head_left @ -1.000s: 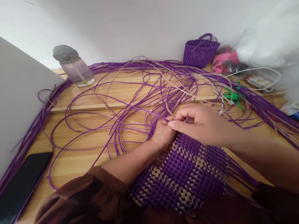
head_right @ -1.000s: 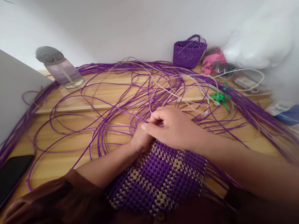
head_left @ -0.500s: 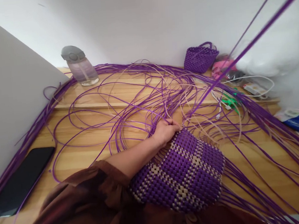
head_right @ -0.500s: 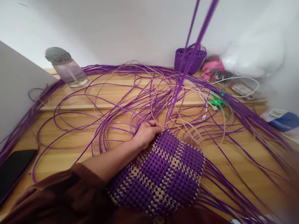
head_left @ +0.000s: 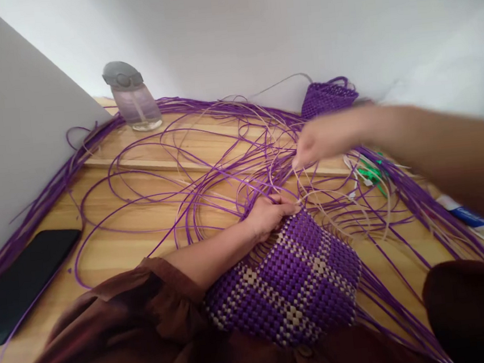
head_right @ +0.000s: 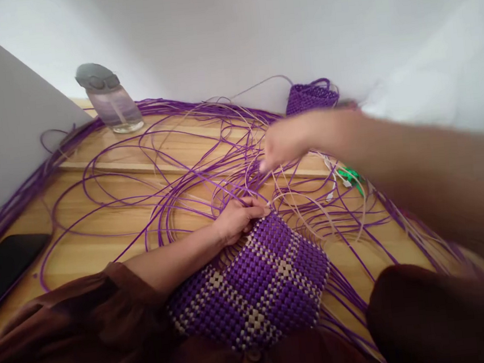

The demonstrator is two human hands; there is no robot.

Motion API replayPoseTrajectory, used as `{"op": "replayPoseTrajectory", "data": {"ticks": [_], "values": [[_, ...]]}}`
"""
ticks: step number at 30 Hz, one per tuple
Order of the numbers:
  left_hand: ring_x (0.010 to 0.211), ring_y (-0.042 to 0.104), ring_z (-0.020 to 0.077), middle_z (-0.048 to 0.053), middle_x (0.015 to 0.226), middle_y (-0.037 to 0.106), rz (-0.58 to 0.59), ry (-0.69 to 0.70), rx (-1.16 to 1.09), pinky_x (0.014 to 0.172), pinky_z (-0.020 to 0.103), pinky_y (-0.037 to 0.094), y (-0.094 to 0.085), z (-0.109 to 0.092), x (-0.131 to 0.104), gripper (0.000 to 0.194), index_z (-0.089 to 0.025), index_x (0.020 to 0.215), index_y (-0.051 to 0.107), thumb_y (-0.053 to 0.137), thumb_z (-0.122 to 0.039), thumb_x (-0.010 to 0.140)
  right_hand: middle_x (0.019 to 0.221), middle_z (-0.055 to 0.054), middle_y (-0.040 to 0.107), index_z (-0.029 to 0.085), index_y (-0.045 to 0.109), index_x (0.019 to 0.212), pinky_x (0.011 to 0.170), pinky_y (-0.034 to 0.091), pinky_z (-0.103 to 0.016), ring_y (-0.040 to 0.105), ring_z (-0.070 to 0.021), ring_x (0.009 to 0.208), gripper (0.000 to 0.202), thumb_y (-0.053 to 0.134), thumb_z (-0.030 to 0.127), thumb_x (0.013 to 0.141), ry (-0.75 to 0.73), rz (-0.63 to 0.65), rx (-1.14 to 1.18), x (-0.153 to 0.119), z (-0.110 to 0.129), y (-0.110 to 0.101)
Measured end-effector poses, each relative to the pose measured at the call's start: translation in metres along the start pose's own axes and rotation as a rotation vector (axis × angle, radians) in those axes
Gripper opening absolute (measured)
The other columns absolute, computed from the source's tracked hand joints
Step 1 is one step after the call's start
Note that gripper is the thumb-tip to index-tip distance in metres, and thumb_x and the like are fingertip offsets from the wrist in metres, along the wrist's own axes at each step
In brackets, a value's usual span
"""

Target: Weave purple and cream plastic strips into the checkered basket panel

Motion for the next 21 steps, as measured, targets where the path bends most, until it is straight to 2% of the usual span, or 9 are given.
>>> {"op": "replayPoseTrajectory", "data": {"ticks": [2,3,5,8,13,16,18,21], "values": [[0.035,0.027,0.0045,-0.008,0.046,0.042,-0.002,0.010,-0.016,0.038,0.024,0.014,0.000,0.000,0.000,0.015,-0.017,0.069,0.061,0.074,-0.024,0.067,0.073,-0.001,0.066,0.013,0.069,0.080,0.065,0.046,-0.028,0.057,-0.0122,0.064,0.014,0.063,0.023,0.088,-0.044,0.161,-0.052,0.001,0.009,0.030],[0.035,0.027,0.0045,-0.008,0.046,0.042,-0.006,0.021,-0.023,0.038,0.024,0.014,0.000,0.000,0.000,0.016,-0.017,0.068,0.060,0.074,-0.024,0.066,0.067,-0.001,0.065,0.014,0.069,0.074,0.063,0.041,-0.028,0.054,-0.0117,0.060,0.015,0.060,0.017,0.086,-0.070,0.207,-0.064,-0.001,0.014,0.041],[0.037,0.028,0.0043,-0.008,0.048,0.043,-0.014,0.037,-0.032,0.038,0.024,0.016,-0.001,-0.001,-0.001,0.018,-0.017,0.067,0.059,0.075,-0.025,0.065,0.069,-0.002,0.068,0.015,0.071,0.075,0.063,0.037,-0.028,0.053,-0.0120,0.062,0.020,0.053,0.012,0.083,-0.118,0.233,-0.052,-0.008,0.019,0.053],[0.037,0.028,0.0039,-0.008,0.050,0.044,-0.023,0.026,-0.029,0.039,0.023,0.016,-0.001,-0.002,-0.003,0.020,-0.017,0.068,0.060,0.077,-0.027,0.063,0.079,0.000,0.072,0.018,0.075,0.087,0.065,0.037,-0.027,0.057,-0.0123,0.067,0.025,0.051,0.010,0.080,-0.183,0.262,0.010,-0.019,0.019,0.053],[0.037,0.028,0.0032,-0.009,0.049,0.044,-0.037,0.046,-0.040,0.040,0.024,0.016,-0.001,-0.003,-0.006,0.023,-0.017,0.066,0.058,0.078,-0.028,0.063,0.068,0.002,0.066,0.017,0.072,0.079,0.062,0.034,-0.027,0.052,-0.0104,0.059,0.021,0.053,0.009,0.078,-0.273,0.179,0.074,-0.022,0.025,0.047],[0.037,0.028,0.0025,-0.010,0.049,0.043,-0.029,0.095,-0.067,0.040,0.024,0.016,0.000,-0.005,-0.007,0.028,-0.017,0.065,0.055,0.081,-0.029,0.063,0.068,0.001,0.066,0.016,0.071,0.079,0.062,0.034,-0.027,0.051,-0.0104,0.058,0.018,0.053,0.011,0.079,-0.277,0.113,0.071,-0.015,0.030,0.055],[0.037,0.028,0.0023,-0.010,0.050,0.044,-0.022,0.080,-0.071,0.040,0.024,0.015,0.000,-0.004,-0.007,0.028,-0.017,0.066,0.057,0.081,-0.030,0.063,0.072,0.000,0.068,0.016,0.072,0.082,0.063,0.035,-0.027,0.054,-0.0113,0.062,0.017,0.055,0.014,0.080,-0.270,0.088,0.073,-0.012,0.028,0.059],[0.037,0.028,0.0023,-0.009,0.050,0.045,-0.027,0.036,-0.067,0.041,0.025,0.014,-0.001,-0.001,-0.007,0.027,-0.016,0.067,0.060,0.082,-0.031,0.063,0.077,0.001,0.070,0.018,0.073,0.086,0.063,0.037,-0.026,0.058,-0.0120,0.066,0.018,0.056,0.016,0.080,-0.261,0.121,0.118,-0.014,0.018,0.059]]}}
Point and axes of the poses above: each hand's wrist, its own x-axis towards the middle knuckle, its own y-axis out of the palm, z = x × y, the point moved 7 cm from there along x, towards the middle knuckle
